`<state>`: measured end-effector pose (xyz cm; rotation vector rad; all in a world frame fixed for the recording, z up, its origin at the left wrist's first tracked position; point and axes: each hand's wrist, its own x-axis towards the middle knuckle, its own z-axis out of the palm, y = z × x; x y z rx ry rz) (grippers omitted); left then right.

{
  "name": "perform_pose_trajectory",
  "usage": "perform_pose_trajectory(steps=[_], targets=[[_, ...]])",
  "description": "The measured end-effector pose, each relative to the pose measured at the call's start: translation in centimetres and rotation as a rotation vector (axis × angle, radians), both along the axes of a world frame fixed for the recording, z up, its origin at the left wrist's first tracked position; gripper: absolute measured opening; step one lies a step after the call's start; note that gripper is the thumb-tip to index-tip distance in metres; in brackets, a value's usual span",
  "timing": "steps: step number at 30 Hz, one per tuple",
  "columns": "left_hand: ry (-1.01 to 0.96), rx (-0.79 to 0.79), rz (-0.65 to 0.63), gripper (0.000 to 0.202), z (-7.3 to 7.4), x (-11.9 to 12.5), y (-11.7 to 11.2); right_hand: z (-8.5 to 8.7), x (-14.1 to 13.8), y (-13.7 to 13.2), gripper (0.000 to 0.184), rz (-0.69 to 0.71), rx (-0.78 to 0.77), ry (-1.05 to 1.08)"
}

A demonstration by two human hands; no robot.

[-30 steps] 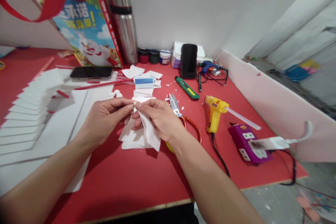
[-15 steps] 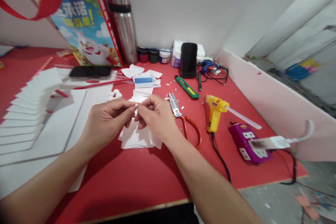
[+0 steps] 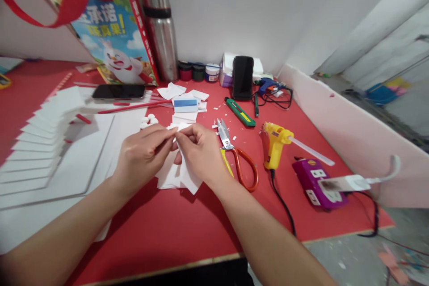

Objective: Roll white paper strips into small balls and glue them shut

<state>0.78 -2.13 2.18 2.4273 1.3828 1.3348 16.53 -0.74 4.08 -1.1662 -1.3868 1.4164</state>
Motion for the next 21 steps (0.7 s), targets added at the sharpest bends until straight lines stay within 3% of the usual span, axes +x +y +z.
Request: perform_pose_trajectory(steps=[6, 14, 17, 21], targets=[[-0.134, -0.067, -0.089, 0.025, -0.2, 0.0, 0.2, 0.5, 0.2, -0.1, 0.013, -0.059, 0.064, -0.006], [-0.641, -0.588, -0.231, 0.009, 1.0, -0.8, 0.9, 0.8, 1.1, 0.2, 0.015, 0.115, 0.124, -0.03], [-0.667, -0.572, -0.22, 0.006, 1.1, -0.9, 0.8, 0.9, 1.1, 0.3, 0.016, 0.13, 0.091, -0.026], [-0.492, -0.417, -0.181, 0.011, 1.2, -0.7, 0.3, 1.2, 1.1, 0.4, 0.02, 0.105, -0.026, 0.041]])
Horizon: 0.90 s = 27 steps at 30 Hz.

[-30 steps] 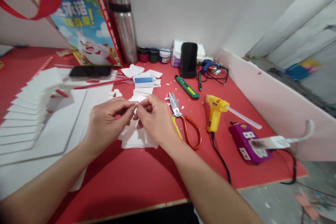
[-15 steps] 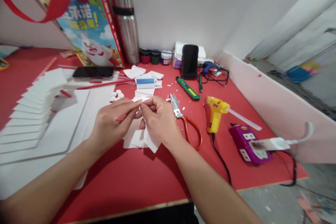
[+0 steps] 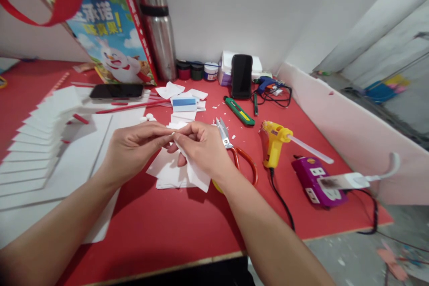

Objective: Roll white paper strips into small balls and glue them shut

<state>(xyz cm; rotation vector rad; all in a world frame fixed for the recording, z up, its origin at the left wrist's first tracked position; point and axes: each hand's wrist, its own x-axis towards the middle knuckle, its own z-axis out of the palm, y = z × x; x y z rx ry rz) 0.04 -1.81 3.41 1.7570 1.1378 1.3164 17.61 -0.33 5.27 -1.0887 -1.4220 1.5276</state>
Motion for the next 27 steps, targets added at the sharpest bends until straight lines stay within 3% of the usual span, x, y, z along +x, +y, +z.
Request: perform_pose_trajectory(steps=[3, 7, 9, 11, 14, 22, 24, 27], targets=[[0.096, 0.056, 0.074, 0.012, 0.0, 0.3, -0.2, 0.0, 0.2, 0.3, 0.023, -0.001, -0.181, 0.12], [0.008, -0.049, 0.15, 0.01, -0.4, 0.4, -0.2, -0.3, 0.6, 1.0, 0.025, 0.084, -0.417, 0.314], [-0.045, -0.109, 0.139, 0.011, -0.6, 0.4, -0.1, -0.4, 0.7, 1.1, 0.025, 0.104, -0.452, 0.35], [-0.092, -0.151, 0.12, 0.012, -0.6, 0.3, -0.1, -0.4, 0.6, 1.1, 0.023, 0.104, -0.399, 0.311], [-0.16, -0.209, 0.105, 0.014, -0.6, 0.5, -0.1, -0.4, 0.3, 0.7, 0.029, 0.027, -0.189, 0.115], [-0.167, -0.211, 0.16, 0.013, -0.5, 1.1, -0.3, -0.9, -0.3, -0.4, 0.009, -0.207, 0.528, -0.447], [-0.141, -0.158, 0.18, 0.013, -0.6, 1.0, -0.3, -0.9, -0.3, -0.5, 0.008, -0.201, 0.545, -0.443], [-0.123, -0.116, 0.187, 0.012, -0.8, 0.9, -0.3, -0.5, -0.4, -0.4, 0.011, -0.115, 0.321, -0.237]])
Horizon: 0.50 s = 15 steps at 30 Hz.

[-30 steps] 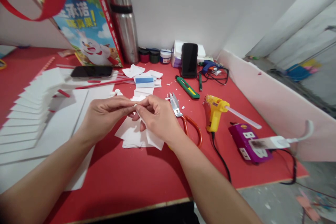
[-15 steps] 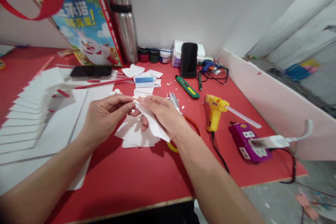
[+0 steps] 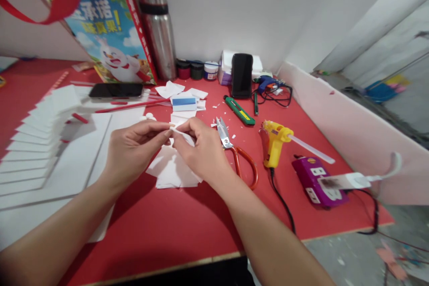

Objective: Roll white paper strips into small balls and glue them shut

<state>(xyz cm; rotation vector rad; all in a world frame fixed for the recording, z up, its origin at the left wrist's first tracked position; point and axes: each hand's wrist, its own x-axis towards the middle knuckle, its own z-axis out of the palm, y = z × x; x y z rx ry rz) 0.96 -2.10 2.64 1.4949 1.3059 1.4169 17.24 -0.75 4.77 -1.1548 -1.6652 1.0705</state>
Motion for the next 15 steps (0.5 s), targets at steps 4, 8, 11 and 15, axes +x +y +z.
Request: perform_pose_trajectory(steps=[4, 8, 11, 15], targets=[[0.001, 0.006, -0.005, 0.011, -0.1, 0.0, 0.0, 0.4, -0.1, 0.2, 0.019, 0.054, -0.251, 0.23], [0.043, 0.036, 0.04, 0.01, 0.1, 0.4, -0.4, 0.2, -0.3, 0.0, 0.016, -0.021, -0.19, 0.185], [0.166, 0.153, 0.107, 0.009, 0.3, 0.8, -0.6, -0.1, -0.6, -0.3, 0.015, -0.075, -0.109, 0.119], [0.334, 0.343, 0.187, 0.013, -0.1, 1.0, -0.8, -0.4, -0.9, -0.6, 0.015, -0.071, -0.042, 0.14]])
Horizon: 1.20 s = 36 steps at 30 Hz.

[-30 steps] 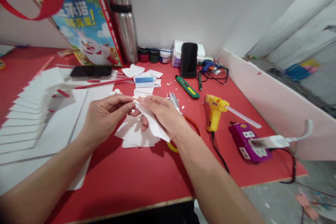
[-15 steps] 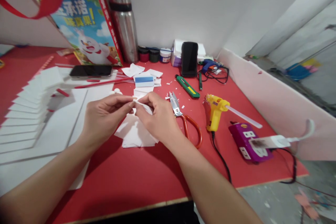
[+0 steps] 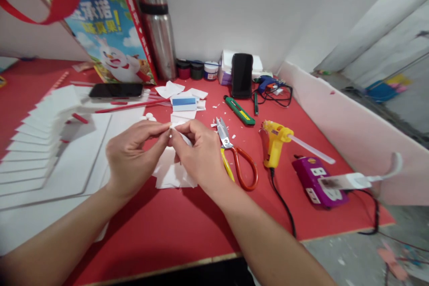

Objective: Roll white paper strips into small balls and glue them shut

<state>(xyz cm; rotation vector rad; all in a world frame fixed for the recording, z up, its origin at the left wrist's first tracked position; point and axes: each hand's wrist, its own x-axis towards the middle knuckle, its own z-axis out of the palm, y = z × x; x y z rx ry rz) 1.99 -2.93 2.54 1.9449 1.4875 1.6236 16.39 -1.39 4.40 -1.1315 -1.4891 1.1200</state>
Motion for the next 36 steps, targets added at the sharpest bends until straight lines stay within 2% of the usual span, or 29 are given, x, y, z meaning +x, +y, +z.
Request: perform_pose_trajectory(steps=[3, 6, 8, 12, 14, 17, 19, 22, 24, 27, 31, 33, 36], targets=[[0.056, 0.066, -0.01, 0.019, -0.4, 0.0, -0.2, 0.1, 0.1, -0.1, 0.015, 0.007, 0.018, 0.017], [0.022, 0.06, -0.083, 0.019, -0.3, 0.0, -0.2, 0.3, 0.3, 0.0, 0.014, -0.005, 0.001, 0.038], [-0.089, -0.026, -0.152, 0.014, -0.1, -0.1, 0.0, 0.5, 0.5, 0.1, 0.013, -0.001, -0.008, 0.063], [-0.439, -0.379, -0.354, 0.008, 0.3, -0.9, 0.9, 0.6, 0.8, 0.5, 0.013, 0.091, -0.024, 0.071], [-0.457, -0.441, -0.394, 0.009, 0.3, -1.3, 1.2, 0.5, 0.9, 0.8, 0.014, 0.12, -0.032, 0.068], [-0.321, -0.357, -0.328, 0.011, 0.5, -1.3, 1.1, 0.4, 0.9, 1.0, 0.014, 0.129, -0.077, 0.105], [-0.241, -0.277, -0.248, 0.012, 0.7, -1.0, 0.9, 0.5, 0.9, 1.1, 0.014, 0.163, -0.18, 0.195], [-0.269, -0.275, -0.168, 0.011, 1.0, -0.6, 0.6, 0.6, 0.8, 1.2, 0.021, 0.213, -0.369, 0.354], [-0.332, -0.333, -0.157, 0.011, 1.0, -0.5, 0.6, 0.6, 0.7, 1.2, 0.023, 0.187, -0.386, 0.389], [-0.411, -0.407, -0.179, 0.012, 0.9, -0.6, 0.7, 0.4, 0.6, 1.0, 0.017, 0.103, -0.219, 0.283], [-0.473, -0.438, -0.198, 0.012, 0.6, -0.5, 0.8, -0.1, 0.5, 0.5, 0.008, -0.014, 0.152, -0.074], [-0.436, -0.387, -0.177, 0.009, 0.5, -0.3, 0.7, -0.5, 0.4, 0.4, 0.007, -0.041, 0.274, -0.192], [-0.295, -0.234, -0.135, 0.009, 0.4, 0.0, 0.5, -1.0, 0.3, 0.2, 0.007, -0.066, 0.336, -0.256]])
